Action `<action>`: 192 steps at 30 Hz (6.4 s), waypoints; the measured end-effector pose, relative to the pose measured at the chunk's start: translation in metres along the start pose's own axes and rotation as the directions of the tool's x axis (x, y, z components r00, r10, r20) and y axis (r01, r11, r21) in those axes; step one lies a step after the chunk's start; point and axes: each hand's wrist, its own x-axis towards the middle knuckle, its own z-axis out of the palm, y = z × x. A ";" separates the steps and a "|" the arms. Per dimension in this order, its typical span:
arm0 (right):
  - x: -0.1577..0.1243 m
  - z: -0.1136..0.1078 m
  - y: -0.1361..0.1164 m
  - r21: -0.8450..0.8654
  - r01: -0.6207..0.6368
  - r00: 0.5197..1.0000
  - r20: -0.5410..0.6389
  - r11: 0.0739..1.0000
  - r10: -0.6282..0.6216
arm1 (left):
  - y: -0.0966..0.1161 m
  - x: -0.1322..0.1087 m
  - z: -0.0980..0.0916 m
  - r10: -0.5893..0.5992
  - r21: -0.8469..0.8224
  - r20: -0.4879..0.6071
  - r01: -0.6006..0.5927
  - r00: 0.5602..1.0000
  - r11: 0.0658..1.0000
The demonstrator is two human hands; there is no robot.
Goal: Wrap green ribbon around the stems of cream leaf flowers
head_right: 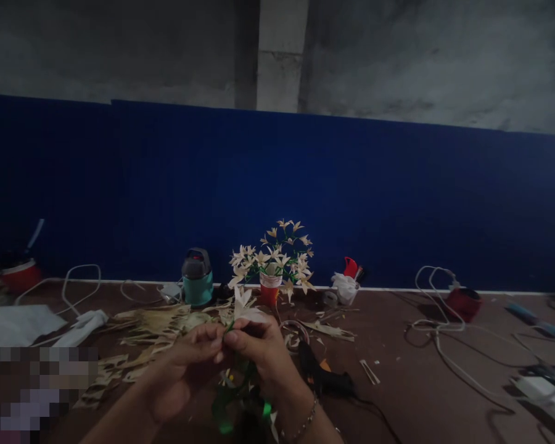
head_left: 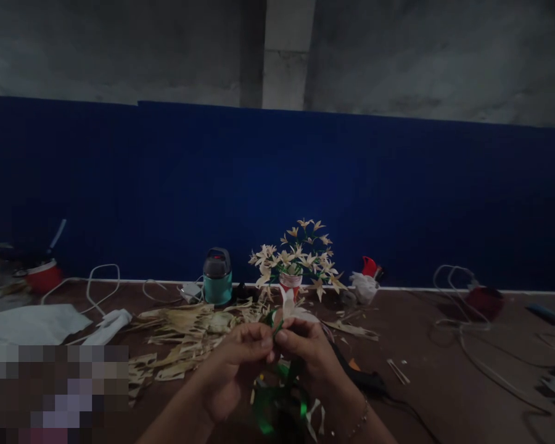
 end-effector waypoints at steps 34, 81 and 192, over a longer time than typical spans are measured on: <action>-0.003 0.002 -0.018 -0.339 0.141 0.988 0.113 0.930 -0.108 | 0.018 -0.010 0.005 0.048 0.138 -0.117 -0.031 0.992 0.990; -0.014 0.018 -0.015 -0.139 0.066 0.993 0.103 0.988 -0.052 | 0.008 -0.009 0.002 -0.031 0.236 -0.006 0.032 0.999 0.971; 0.001 0.000 -0.011 -0.128 -0.019 0.999 -0.039 0.992 0.014 | -0.009 0.004 -0.001 0.160 0.303 -0.243 -0.081 0.957 0.949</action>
